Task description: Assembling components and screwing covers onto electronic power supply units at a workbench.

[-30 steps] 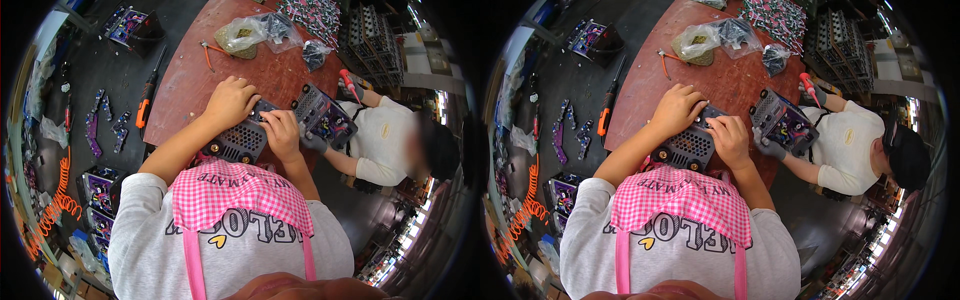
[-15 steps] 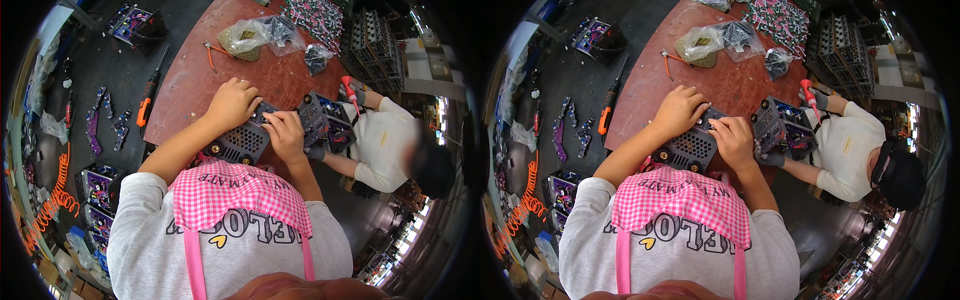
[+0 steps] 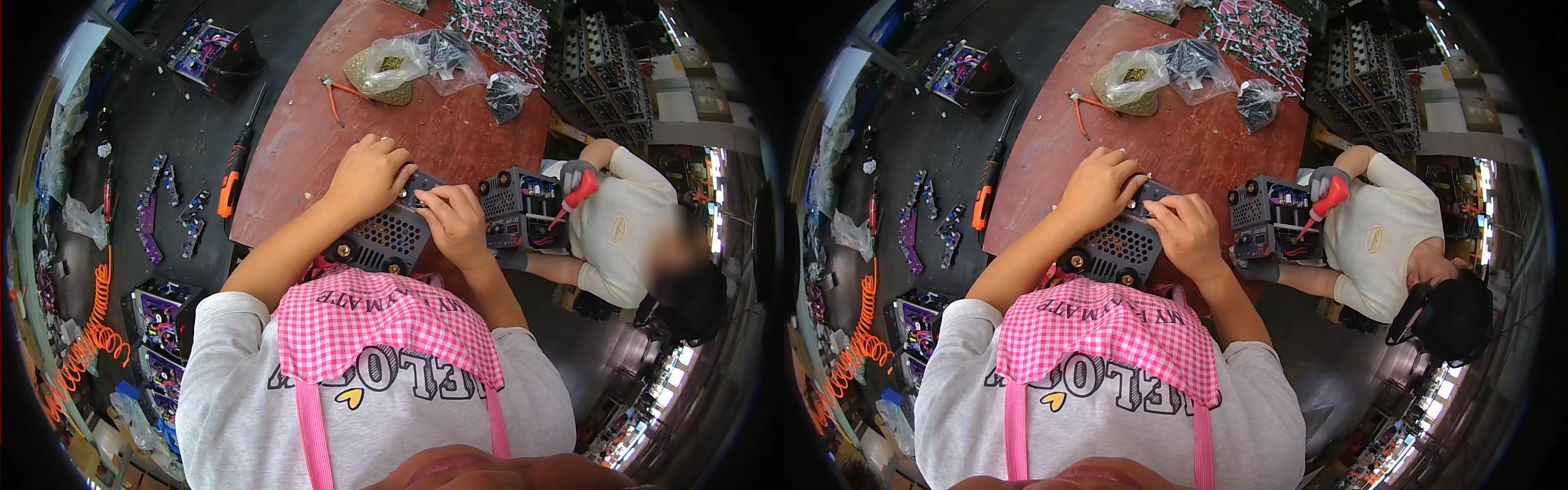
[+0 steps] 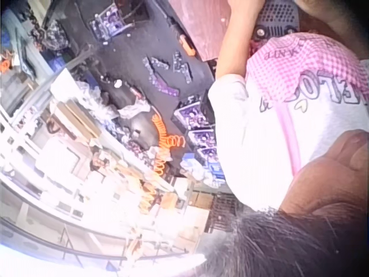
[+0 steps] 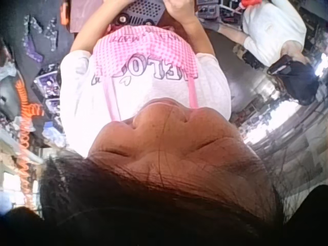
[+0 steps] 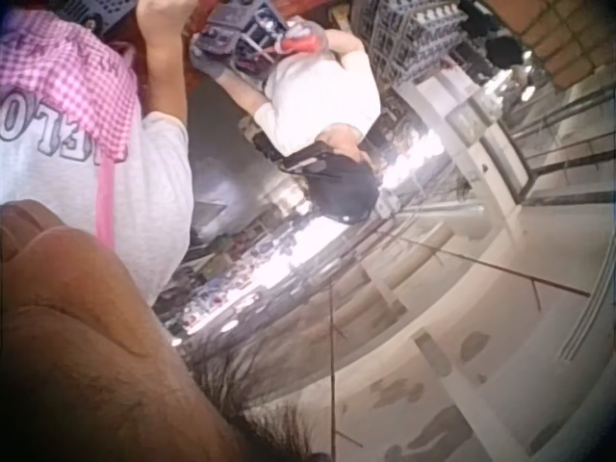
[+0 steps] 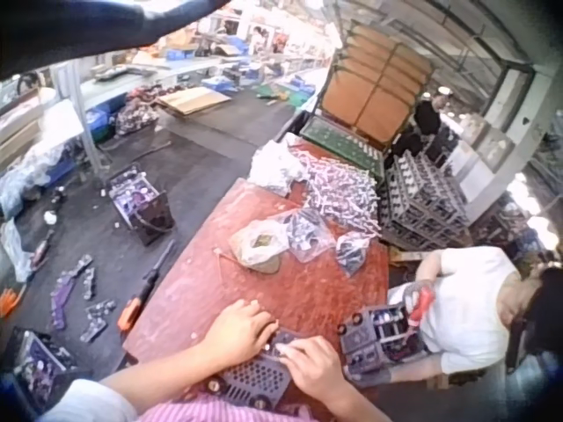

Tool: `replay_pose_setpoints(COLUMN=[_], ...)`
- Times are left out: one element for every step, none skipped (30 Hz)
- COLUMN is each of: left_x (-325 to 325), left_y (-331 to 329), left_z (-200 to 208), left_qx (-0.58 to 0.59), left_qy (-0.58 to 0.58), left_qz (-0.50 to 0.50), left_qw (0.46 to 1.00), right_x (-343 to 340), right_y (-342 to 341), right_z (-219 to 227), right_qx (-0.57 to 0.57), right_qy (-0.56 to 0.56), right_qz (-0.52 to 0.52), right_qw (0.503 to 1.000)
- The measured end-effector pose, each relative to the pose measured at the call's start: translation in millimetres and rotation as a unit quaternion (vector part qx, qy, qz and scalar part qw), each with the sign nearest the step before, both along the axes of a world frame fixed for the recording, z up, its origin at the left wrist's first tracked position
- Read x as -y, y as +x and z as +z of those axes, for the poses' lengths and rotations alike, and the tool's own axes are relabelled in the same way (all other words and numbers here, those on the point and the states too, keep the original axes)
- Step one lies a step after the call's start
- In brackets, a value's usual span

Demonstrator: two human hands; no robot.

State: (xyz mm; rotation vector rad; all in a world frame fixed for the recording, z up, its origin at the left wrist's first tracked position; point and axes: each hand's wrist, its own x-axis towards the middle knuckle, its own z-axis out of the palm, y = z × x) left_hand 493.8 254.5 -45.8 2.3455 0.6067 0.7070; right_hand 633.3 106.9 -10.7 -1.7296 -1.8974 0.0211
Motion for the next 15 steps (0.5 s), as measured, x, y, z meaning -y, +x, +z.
replay_pose_setpoints(left_x=[-1,-2,-1,-1,-1,0,0,-1,-3,-2,-1,0,-1,-1,-2], left_y=[0,0,1,2,3,2,3,8,9,6,3,3,2,1,2], left_z=[-1,-1,0,2,3,2,0,0,0,2,1,2,5,7,10], left_qx=[-0.001,-0.001,0.0,-0.003,-0.004,-0.001,0.002,0.01,0.023,0.024,0.025,0.04,0.03,0.018,0.029], left_qy=[0.004,0.009,0.009,0.008,0.007,0.009,0.018,0.028,0.032,0.029,0.026,0.031,0.023,0.013,0.018], left_qz=[-0.003,-0.007,-0.007,-0.009,-0.012,-0.015,-0.011,-0.009,-0.018,-0.005,0.008,-0.006,0.0,0.005,-0.006], left_qw=[1.0,1.0,1.0,1.0,1.0,1.0,1.0,1.0,0.999,0.999,0.999,0.999,0.999,1.0,0.999], right_x=[0,1,1,1,2,4,5,5,4,1,0,-1,-3,-2,-1], right_y=[1,2,3,3,4,4,3,3,3,3,2,3,4,2,4], right_z=[0,1,1,1,0,1,0,1,1,-1,0,1,2,3,0], right_qx=[0.001,0.004,0.008,0.009,0.015,0.022,0.028,0.037,0.048,0.041,0.031,0.022,0.014,0.005,0.001], right_qy=[0.001,-0.001,-0.003,-0.002,0.002,0.005,0.008,0.01,0.012,0.016,0.015,0.016,0.019,0.021,0.018], right_qz=[-0.001,0.0,0.001,0.0,-0.005,-0.011,-0.016,-0.001,0.013,0.01,0.009,0.006,0.008,0.011,0.001], right_qw=[1.0,1.0,1.0,1.0,1.0,1.0,0.999,0.999,0.999,0.999,0.999,1.0,1.0,1.0,1.0])
